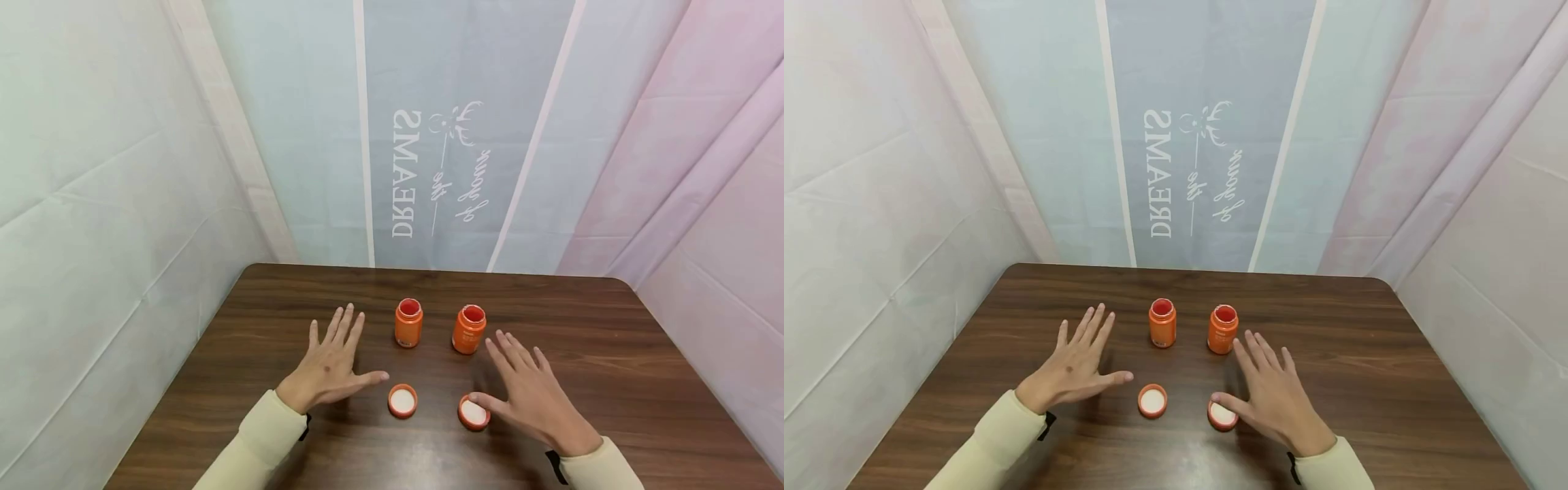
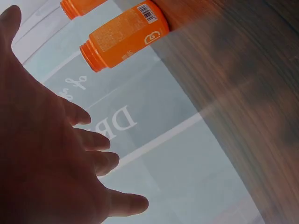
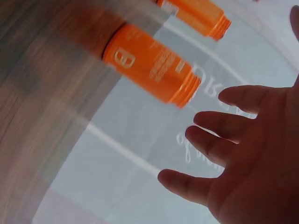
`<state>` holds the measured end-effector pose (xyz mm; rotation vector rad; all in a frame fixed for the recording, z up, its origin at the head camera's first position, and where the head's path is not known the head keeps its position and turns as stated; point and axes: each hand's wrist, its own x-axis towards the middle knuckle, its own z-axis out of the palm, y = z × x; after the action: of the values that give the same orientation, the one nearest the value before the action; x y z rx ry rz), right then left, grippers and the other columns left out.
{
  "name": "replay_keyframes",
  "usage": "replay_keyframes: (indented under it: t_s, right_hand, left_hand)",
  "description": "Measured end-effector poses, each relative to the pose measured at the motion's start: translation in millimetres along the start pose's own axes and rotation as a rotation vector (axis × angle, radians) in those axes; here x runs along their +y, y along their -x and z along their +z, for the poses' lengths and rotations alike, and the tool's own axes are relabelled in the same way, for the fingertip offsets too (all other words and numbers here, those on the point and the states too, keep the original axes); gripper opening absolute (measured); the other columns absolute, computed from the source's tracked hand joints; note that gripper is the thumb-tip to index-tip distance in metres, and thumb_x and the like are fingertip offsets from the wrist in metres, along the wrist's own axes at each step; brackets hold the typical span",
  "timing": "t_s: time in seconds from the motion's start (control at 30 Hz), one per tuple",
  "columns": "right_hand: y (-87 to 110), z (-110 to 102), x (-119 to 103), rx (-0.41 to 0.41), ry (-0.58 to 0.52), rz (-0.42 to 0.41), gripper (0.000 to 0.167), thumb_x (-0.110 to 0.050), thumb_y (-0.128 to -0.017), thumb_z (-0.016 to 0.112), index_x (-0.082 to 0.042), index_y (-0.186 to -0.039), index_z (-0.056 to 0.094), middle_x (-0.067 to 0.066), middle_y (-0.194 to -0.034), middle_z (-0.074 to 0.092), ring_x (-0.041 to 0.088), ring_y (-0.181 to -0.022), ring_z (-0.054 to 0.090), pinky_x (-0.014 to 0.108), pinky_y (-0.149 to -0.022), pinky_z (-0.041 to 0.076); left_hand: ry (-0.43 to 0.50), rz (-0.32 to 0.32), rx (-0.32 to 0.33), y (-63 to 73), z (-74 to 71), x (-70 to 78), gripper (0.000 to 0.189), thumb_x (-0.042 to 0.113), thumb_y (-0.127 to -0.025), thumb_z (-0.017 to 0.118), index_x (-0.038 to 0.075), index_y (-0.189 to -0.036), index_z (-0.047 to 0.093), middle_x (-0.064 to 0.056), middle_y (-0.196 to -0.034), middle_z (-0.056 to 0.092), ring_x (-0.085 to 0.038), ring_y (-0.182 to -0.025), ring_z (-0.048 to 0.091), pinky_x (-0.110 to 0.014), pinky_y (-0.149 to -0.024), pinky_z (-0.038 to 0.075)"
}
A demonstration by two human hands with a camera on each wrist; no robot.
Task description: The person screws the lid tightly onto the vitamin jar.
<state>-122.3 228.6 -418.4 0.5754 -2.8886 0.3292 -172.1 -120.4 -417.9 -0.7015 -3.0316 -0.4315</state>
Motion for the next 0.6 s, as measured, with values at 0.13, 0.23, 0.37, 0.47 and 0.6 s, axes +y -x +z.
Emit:
replay_keyframes:
  t_s: [0.13, 0.23, 0.37, 0.47, 0.6]
  right_hand:
    - [-6.6, 7, -10, -0.005, 0.007, -0.080, 0.085, -0.062, -0.086, 0.067, -0.001, -0.143, 0.053, 0.020, -0.144, 0.051, 0.037, -0.131, 0.048, 0.063, -0.103, 0.035]
    - [-12.2, 13, -21, -0.016, 0.005, -0.146, 0.077, -0.056, -0.086, 0.072, -0.001, -0.138, 0.057, 0.016, -0.135, 0.059, 0.033, -0.120, 0.056, 0.058, -0.095, 0.044]
    - [-21.3, 21, -38, -0.097, -0.040, -0.194, 0.070, -0.050, -0.087, 0.074, 0.000, -0.134, 0.060, 0.013, -0.121, 0.064, 0.028, -0.105, 0.062, 0.051, -0.082, 0.051]
    - [-27.6, 28, -51, -0.196, -0.105, -0.177, 0.069, -0.048, -0.087, 0.074, 0.002, -0.132, 0.060, 0.014, -0.116, 0.064, 0.029, -0.096, 0.065, 0.047, -0.077, 0.054]
    - [-33.3, 39, -63, -0.265, -0.147, -0.167, 0.065, -0.048, -0.086, 0.076, 0.002, -0.125, 0.062, 0.010, -0.109, 0.064, 0.022, -0.082, 0.065, 0.041, -0.068, 0.055]
  left_hand:
    - [0.053, 0.007, 0.005, -13.1, -0.6, 3.1, 0.110, 0.076, -0.087, 0.053, 0.005, -0.160, 0.013, -0.018, -0.165, 0.007, -0.035, -0.151, 0.009, -0.070, -0.112, 0.008]
    - [0.128, 0.017, 0.014, -28.5, 0.4, 6.6, 0.108, 0.069, -0.087, 0.061, 0.002, -0.159, 0.017, -0.020, -0.163, 0.018, -0.036, -0.149, 0.020, -0.065, -0.113, 0.018]
    - [0.307, -0.010, -0.009, -52.5, 7.1, 11.6, 0.103, 0.060, -0.088, 0.069, 0.002, -0.158, 0.020, -0.019, -0.160, 0.027, -0.036, -0.145, 0.029, -0.056, -0.112, 0.029]
    - [0.439, -0.046, -0.020, -70.2, 16.5, 14.8, 0.099, 0.052, -0.088, 0.072, 0.002, -0.157, 0.022, -0.018, -0.159, 0.031, -0.035, -0.144, 0.031, -0.054, -0.112, 0.032]
    - [0.524, -0.057, 0.022, -86.1, 28.0, 17.8, 0.092, 0.045, -0.089, 0.075, 0.002, -0.155, 0.028, -0.018, -0.154, 0.038, -0.034, -0.141, 0.038, -0.053, -0.110, 0.035]
